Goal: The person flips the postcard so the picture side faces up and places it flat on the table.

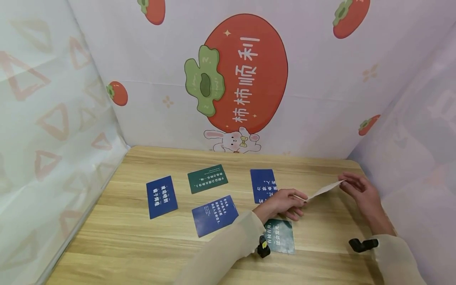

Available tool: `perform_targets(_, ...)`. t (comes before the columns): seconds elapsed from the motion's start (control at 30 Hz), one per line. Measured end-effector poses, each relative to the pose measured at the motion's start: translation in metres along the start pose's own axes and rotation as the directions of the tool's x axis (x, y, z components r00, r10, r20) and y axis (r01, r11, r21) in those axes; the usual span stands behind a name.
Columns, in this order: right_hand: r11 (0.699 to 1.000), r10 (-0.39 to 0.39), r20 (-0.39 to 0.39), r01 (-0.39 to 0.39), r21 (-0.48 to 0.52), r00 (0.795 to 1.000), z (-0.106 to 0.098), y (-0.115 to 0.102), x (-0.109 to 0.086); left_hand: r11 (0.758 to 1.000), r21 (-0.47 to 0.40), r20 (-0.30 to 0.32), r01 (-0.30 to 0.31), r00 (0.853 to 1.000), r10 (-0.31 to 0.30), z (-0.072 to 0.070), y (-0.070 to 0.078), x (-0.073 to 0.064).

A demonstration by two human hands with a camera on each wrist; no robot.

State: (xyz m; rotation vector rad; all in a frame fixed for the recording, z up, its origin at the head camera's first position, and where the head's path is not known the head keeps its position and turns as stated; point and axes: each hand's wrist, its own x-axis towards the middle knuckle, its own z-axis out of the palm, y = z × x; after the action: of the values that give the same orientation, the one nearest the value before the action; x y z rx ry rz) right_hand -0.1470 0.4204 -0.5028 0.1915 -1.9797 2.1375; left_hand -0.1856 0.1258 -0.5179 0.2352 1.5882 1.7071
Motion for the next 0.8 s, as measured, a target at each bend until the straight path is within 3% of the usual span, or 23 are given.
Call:
perform_targets(0.3, 0.999, 0.001, -0.057, 0.001, 0.04, 0.998, 0.005, -0.0007, 0.0011, 1.0, -0.01, 0.033, -0.012, 0.999, 0.012, -0.0013, -0.0002, -0.0012)
perform_targets(0.53, 0.993, 0.01, -0.075, -0.019, -0.12, 0.997, 0.0057, -0.0037, -0.0006, 0.999, -0.03, 0.031, -0.041, 0.999, 0.042, -0.0013, -0.0019, 0.0)
perform_targets(0.8, 0.973, 0.048, -0.082, -0.065, -0.22, 0.995, 0.0005, -0.0035, 0.0, 0.997, -0.043, 0.024, -0.063, 0.998, 0.064, -0.0015, -0.0011, -0.0001)
